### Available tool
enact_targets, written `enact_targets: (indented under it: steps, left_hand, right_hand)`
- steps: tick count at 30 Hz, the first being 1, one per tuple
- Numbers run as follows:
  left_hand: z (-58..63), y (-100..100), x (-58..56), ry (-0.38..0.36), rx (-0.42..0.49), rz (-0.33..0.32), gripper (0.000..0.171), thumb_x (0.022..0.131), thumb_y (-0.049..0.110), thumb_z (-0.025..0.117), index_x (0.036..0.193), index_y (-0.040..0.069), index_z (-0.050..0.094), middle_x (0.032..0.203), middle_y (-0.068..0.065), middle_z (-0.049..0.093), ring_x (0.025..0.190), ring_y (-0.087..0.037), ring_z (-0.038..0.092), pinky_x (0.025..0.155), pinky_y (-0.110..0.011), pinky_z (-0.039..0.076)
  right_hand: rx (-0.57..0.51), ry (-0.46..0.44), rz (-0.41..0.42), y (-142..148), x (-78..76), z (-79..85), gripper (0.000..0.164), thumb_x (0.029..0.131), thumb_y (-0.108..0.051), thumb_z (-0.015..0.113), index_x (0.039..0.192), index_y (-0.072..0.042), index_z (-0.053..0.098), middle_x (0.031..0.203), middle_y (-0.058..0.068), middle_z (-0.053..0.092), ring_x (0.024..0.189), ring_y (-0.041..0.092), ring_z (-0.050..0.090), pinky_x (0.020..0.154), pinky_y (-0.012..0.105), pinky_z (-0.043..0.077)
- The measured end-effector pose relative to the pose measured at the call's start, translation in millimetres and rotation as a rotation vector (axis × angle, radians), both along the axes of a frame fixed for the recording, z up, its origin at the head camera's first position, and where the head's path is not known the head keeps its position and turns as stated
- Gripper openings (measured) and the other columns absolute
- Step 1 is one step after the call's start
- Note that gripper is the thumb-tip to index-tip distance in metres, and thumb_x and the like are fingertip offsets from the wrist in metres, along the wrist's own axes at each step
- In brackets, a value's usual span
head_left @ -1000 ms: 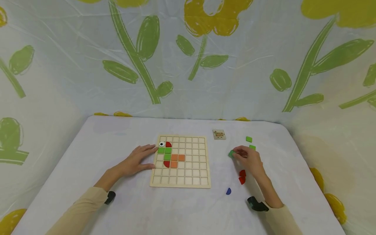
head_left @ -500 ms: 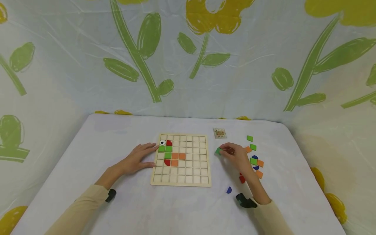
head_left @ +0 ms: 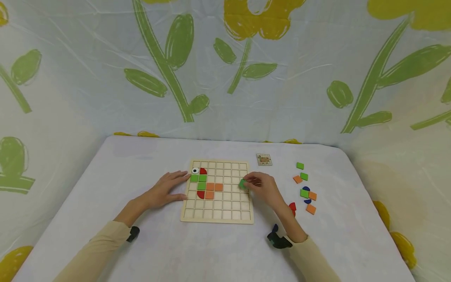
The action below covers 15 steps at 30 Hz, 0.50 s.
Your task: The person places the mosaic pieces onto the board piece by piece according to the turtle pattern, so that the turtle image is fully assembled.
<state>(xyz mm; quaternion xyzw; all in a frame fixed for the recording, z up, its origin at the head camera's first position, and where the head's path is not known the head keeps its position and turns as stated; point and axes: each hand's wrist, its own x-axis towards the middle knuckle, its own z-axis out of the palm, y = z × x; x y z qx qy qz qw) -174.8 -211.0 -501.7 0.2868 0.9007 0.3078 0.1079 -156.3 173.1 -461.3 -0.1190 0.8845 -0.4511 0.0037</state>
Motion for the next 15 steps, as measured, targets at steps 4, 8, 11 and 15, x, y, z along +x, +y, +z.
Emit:
enact_targets:
  steps: [4,8,11,15]
  left_hand:
    - [-0.9,0.2,0.0,0.002,-0.007,-0.003,0.081,0.093,0.044,0.075,0.159,0.011,0.04,0.165,-0.013,0.034,0.153,-0.04,0.023,0.123,-0.063,0.009]
    - [-0.6,0.3,0.3,0.001,-0.012,0.001,0.081,0.093,0.044,0.075,0.159,0.011,0.04,0.165,-0.013,0.034,0.153,-0.039,0.023,0.123,-0.063,0.009]
    - [0.5,0.5,0.6,0.006,-0.017,0.005,0.081,0.093,0.043,0.076,0.159,0.011,0.041,0.165,-0.013,0.034,0.153,-0.039,0.024,0.123,-0.063,0.01]
    - [1.7,0.9,0.7,0.012,-0.018,0.006,0.08,0.093,0.041,0.076,0.158,0.01,0.041,0.164,-0.014,0.035,0.152,-0.039,0.025,0.123,-0.062,0.01]
  right_hand:
    - [-0.01,-0.004,0.033,-14.1,1.3,1.7,0.014,0.092,-0.006,0.077,0.106,-0.003,0.075,0.096,0.006,0.072,0.091,0.023,0.072,0.086,0.039,0.06]
    - [-0.026,-0.005,0.069,-26.0,2.0,2.8,0.013,0.093,-0.005,0.076,0.105,-0.003,0.075,0.097,0.006,0.073,0.091,0.023,0.072,0.085,0.037,0.06]
    - [-0.041,-0.01,0.1,-33.8,2.1,3.4,0.013,0.093,-0.006,0.076,0.106,-0.002,0.075,0.099,0.007,0.073,0.092,0.023,0.071,0.085,0.037,0.06]
    - [-0.05,0.0,0.152,-42.7,1.7,2.7,0.013,0.094,-0.006,0.075,0.106,-0.001,0.075,0.101,0.009,0.074,0.093,0.024,0.071,0.085,0.036,0.06]
